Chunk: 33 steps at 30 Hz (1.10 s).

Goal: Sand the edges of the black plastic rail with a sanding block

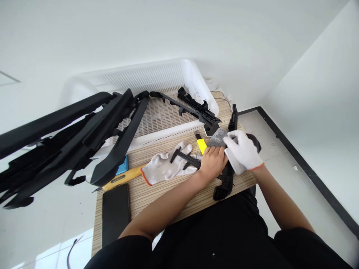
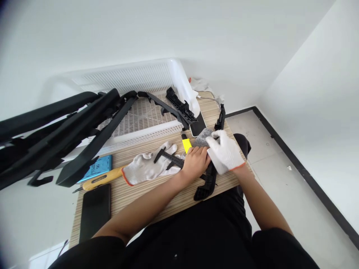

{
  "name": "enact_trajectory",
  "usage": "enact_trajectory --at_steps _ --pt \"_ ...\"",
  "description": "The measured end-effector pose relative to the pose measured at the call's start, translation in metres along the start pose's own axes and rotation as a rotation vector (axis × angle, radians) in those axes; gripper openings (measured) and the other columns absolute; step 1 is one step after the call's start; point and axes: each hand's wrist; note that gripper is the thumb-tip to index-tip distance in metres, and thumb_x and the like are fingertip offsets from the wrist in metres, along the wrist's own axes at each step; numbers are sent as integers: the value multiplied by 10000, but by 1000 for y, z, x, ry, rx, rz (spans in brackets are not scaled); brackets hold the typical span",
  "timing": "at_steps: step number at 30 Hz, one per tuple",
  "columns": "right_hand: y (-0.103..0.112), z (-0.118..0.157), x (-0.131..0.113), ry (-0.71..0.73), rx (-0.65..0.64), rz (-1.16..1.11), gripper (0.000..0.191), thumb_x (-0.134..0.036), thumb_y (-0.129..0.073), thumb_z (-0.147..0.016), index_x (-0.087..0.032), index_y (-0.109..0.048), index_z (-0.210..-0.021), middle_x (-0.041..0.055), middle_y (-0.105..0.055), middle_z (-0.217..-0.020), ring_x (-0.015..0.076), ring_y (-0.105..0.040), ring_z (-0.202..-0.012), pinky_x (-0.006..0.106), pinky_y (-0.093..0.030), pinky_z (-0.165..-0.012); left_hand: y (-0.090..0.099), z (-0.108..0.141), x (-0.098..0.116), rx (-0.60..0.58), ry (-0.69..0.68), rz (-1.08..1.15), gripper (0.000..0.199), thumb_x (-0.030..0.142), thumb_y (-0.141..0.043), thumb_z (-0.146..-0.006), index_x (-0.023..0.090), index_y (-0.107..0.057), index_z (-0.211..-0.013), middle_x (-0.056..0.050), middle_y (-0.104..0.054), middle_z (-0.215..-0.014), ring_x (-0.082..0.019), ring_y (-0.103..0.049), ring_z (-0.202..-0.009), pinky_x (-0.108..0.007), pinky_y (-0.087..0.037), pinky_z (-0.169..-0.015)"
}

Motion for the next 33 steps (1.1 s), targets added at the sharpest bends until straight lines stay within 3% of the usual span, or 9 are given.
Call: enact_trajectory --at_steps 4,8,13,17,21,25,26,30,33 --pt "3 -5 9 -200 375 -86 481 -609 -526 -892 -213 -670 -1124 113 -721 -1084 284 -656 -1002 468 -490 -938 0 0 0 44 6 -4 200 291 -505 -1028 204 -623 -892 -27 -687 -802 -229 -627 -823 -389 -352 -768" --pt "4 -6 10 -98 66 -58 413 -567 -635 -829 -252 -689 -1091 89 -736 -1016 294 -670 -972 463 -494 -931 0 0 1 53 -20 -12 226 288 -513 -1022 207 -611 -835 -36 -683 -787 -230 -623 -814 -387 -343 -761" --pt "8 -9 15 -153 411 -35 391 -508 -521 -912 -222 -660 -1139 127 -717 -1115 299 -661 -1045 486 -494 -956 0 -1 1 36 -24 -3 247 289 -490 -1032 209 -629 -844 -44 -689 -803 -235 -623 -829 -394 -341 -763" --pt "8 -8 23 -19 99 -18 401 -530 -646 -839 -242 -687 -1115 92 -729 -1056 294 -665 -1025 486 -477 -987 1 -1 1 25 -20 1 261 301 -473 -1041 204 -643 -867 -58 -687 -808 -241 -621 -847 -396 -340 -765" --pt "11 -10 27 -139 396 -102 429 -499 -539 -899 -187 -649 -1172 132 -704 -1161 279 -658 -1057 473 -494 -968 1 -2 1 19 -18 -9 296 291 -429 -1056 196 -650 -882 -67 -683 -819 -240 -619 -870 -391 -343 -776" --pt "5 -7 25 26 117 -74 362 -490 -593 -873 -217 -682 -1093 95 -721 -1131 255 -670 -1048 426 -493 -980 0 -2 1 14 -10 -20 290 302 -441 -1052 192 -655 -890 -69 -683 -825 -245 -621 -877 -394 -352 -782" --pt "4 -7 24 51 106 -42 356 -485 -604 -870 -230 -684 -1105 89 -719 -1142 260 -661 -1077 435 -469 -1011 0 -3 1 15 -6 -24 292 306 -440 -1053 191 -657 -893 -70 -685 -826 -246 -622 -879 -394 -355 -784" --pt "0 -14 19 -78 363 -86 409 -436 -461 -939 -153 -643 -1171 160 -682 -1220 268 -629 -1123 436 -463 -994 -1 -4 1 22 -5 -33 300 301 -431 -1056 190 -663 -901 -71 -694 -840 -246 -632 -894 -394 -360 -790" --pt "0 -18 14 26 134 -96 343 -462 -572 -884 -187 -691 -1052 111 -725 -1108 255 -655 -1037 392 -485 -938 -2 -4 0 18 -9 -37 275 288 -455 -1045 190 -662 -894 -75 -696 -842 -244 -637 -896 -391 -362 -793"
Point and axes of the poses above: each hand's wrist, its own z-axis away from the middle knuckle, its own y-axis out of the back of the hand, x = y × z
